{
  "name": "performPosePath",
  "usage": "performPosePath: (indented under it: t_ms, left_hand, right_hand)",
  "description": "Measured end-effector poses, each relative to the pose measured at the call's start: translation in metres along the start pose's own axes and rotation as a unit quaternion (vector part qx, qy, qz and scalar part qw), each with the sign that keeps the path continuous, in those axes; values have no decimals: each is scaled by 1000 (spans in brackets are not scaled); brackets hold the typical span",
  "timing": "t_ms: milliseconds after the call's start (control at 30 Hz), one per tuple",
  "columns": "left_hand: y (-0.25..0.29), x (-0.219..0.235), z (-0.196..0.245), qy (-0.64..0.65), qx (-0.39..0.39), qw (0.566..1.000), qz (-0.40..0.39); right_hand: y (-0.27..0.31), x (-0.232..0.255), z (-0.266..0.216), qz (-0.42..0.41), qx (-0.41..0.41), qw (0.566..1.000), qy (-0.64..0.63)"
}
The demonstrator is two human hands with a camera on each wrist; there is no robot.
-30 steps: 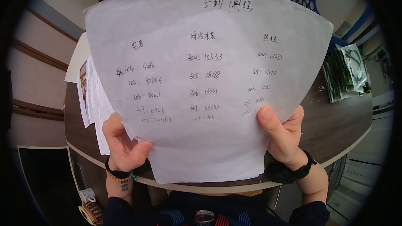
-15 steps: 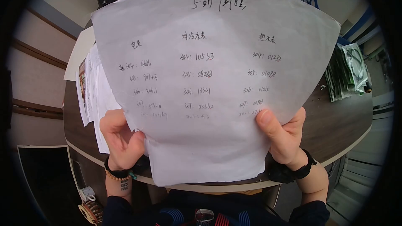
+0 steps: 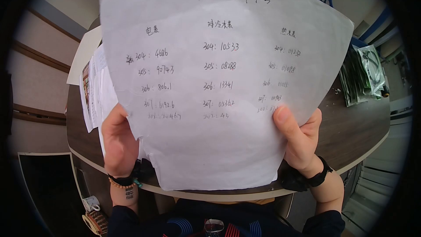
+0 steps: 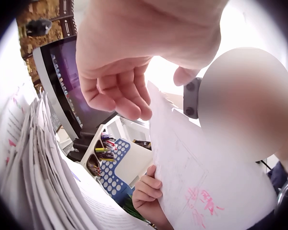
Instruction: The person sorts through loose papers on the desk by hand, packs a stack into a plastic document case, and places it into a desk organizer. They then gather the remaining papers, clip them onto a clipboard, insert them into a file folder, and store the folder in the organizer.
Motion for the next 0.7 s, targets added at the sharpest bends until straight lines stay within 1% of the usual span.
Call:
performPosePath:
  t_ms: [33,67,100,133,167,200,233,333,567,667,700]
  left_hand:
    - [-1,2,-1,0,1,1000,0]
    - [-2,-4,3,-86,-47,993,-60]
    - [-1,-10,6,-171,-94,974,-119]
    - [-2,-16,9,-232,-83,963,-112]
    - [-1,-15,8,-232,-82,963,-112]
    - [-1,-12,4,-234,-77,965,-89]
    - [-1,-8,3,-237,-71,967,-67]
    - [-1,-2,3,-204,-66,975,-54]
    - [1,-3,12,-230,-83,968,-59]
    - [1,-2,11,-221,-91,968,-72]
    - [2,0,6,-174,-83,978,-81]
  right_hand:
    - [0,0,0,0,-1,1000,0]
    - [0,-1,0,-2,2,1000,2]
    - [0,-1,0,-3,5,1000,5]
    - [-1,-4,0,-3,4,1000,5]
    - [-3,-8,-2,19,18,1000,1]
    - [-4,-9,-4,42,31,999,-2]
    - [-3,-9,-4,42,29,999,-2]
    - [-4,-10,-4,40,37,998,-10]
    - [-5,-9,-6,55,56,997,19]
    - [-5,-7,-5,64,53,996,26]
    - [-5,-6,-5,72,53,996,28]
Point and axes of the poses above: each hand's wrist, its own y-axis away from the middle knuckle, its own x-axis out of the back of the hand, z = x × y, the point moved 6 cm from there along -y, towards the middle knuckle, and after that the axes turned 11 degrees about -y, right-handed, at the moved point
